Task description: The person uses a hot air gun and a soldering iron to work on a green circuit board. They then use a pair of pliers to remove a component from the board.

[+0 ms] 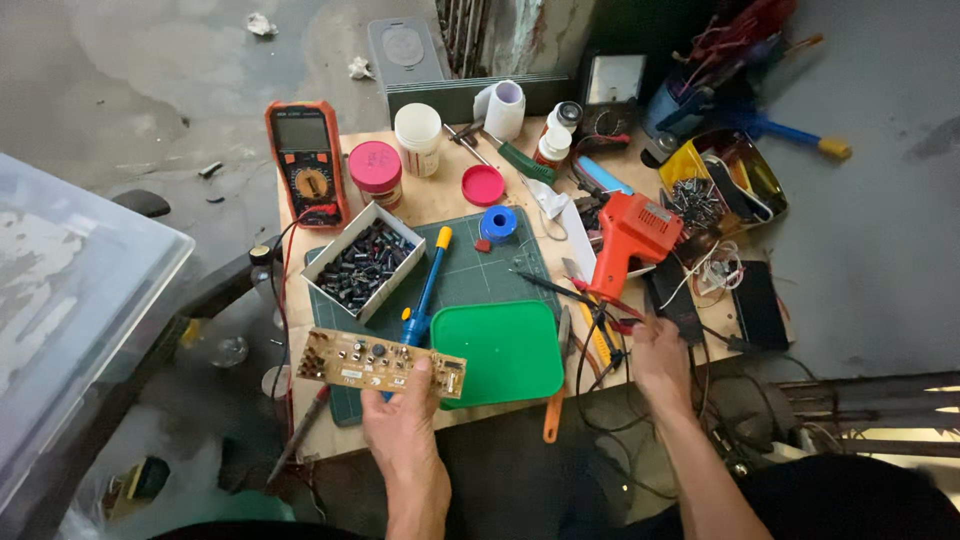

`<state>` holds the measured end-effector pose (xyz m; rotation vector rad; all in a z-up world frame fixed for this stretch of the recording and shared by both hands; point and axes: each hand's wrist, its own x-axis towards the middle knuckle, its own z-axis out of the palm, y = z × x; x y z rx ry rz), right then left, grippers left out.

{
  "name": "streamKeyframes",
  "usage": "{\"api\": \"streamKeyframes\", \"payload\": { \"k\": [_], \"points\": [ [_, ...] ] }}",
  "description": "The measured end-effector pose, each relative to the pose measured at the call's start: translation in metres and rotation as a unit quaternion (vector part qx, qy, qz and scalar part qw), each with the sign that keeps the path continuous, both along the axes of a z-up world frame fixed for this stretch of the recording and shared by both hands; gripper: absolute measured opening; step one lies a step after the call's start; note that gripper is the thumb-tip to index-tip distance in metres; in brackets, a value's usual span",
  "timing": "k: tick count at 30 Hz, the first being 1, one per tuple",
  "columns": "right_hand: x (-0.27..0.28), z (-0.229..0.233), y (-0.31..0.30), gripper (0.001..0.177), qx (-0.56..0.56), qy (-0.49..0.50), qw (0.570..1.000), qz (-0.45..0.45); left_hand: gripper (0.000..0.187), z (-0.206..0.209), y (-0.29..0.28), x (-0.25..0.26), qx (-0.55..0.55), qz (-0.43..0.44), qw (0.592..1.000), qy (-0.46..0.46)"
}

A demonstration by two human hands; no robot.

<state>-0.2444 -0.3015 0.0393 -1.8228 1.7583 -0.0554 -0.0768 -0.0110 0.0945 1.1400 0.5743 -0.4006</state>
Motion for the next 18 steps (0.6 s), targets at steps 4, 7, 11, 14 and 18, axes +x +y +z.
{"api": "streamKeyframes", "payload": {
  "k": [4, 7, 11, 14, 18],
  "points": [
    [0.007, 0.038, 0.042, 0.085, -0.049, 0.022, 0.998, 0.033, 0.056, 0.03, -0.002, 0.002, -0.05, 0.007, 0.999, 0.015],
    [0.003, 0.059, 0.095, 0.05, -0.128, -0.024, 0.986, 0.104, 0.062, 0.04, -0.002, 0.004, -0.021, -0.003, 0.998, 0.053],
    [0.004, 0.032, 0.135, 0.025, 0.069, 0.075, 0.981, 0.166, 0.062, 0.025, -0.002, 0.001, -0.016, -0.039, 0.997, 0.069],
    [0.006, -0.019, 0.133, 0.045, 0.113, 0.068, 0.977, 0.169, 0.049, 0.009, -0.007, -0.007, -0.046, -0.056, 0.997, 0.035],
    [0.004, -0.05, 0.13, 0.032, 0.095, -0.035, 0.987, 0.124, 0.047, 0.029, -0.012, -0.013, -0.106, -0.117, 0.986, 0.045]
  ]
}}
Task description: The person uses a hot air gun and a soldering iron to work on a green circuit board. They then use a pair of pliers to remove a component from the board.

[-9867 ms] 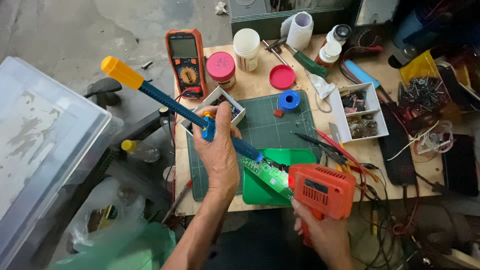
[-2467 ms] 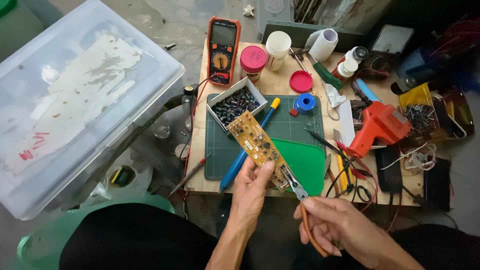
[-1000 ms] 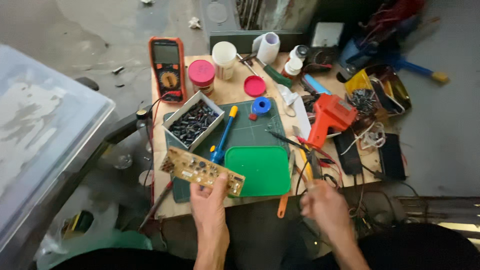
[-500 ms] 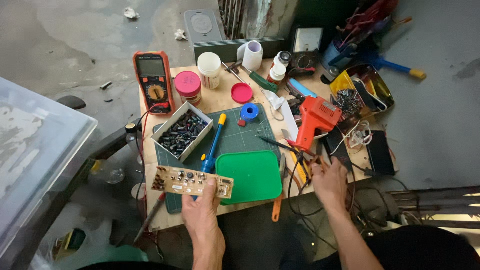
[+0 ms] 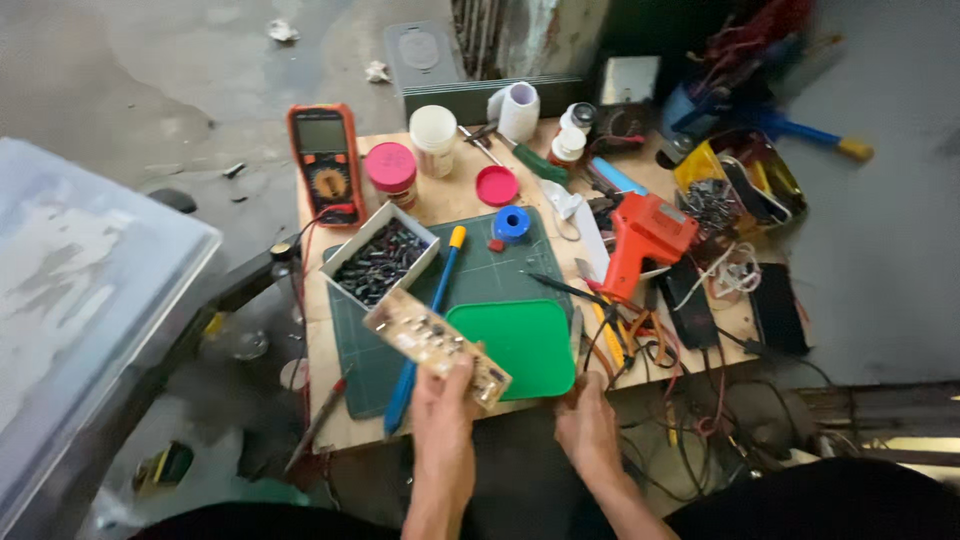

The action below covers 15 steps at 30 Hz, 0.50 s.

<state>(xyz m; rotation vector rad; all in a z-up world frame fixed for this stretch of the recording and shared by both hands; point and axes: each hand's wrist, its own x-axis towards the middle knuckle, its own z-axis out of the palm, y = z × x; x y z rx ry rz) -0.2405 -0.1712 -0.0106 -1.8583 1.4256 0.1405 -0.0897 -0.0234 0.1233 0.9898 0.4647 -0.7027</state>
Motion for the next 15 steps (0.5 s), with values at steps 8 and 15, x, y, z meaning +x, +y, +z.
{"api": "streamKeyframes", "payload": {
  "k": [8, 15],
  "points": [
    [-0.028, 0.13, 0.011, 0.067, 0.106, -0.086, 0.965, -0.222, 0.053, 0.022, 0.009, 0.0, 0.01, -0.062, 0.997, -0.034],
    [-0.069, 0.19, 0.029, 0.04, 0.093, -0.274, 0.937, -0.194, 0.069, 0.025, 0.012, 0.0, -0.092, -0.073, 0.993, 0.027]
  ]
}}
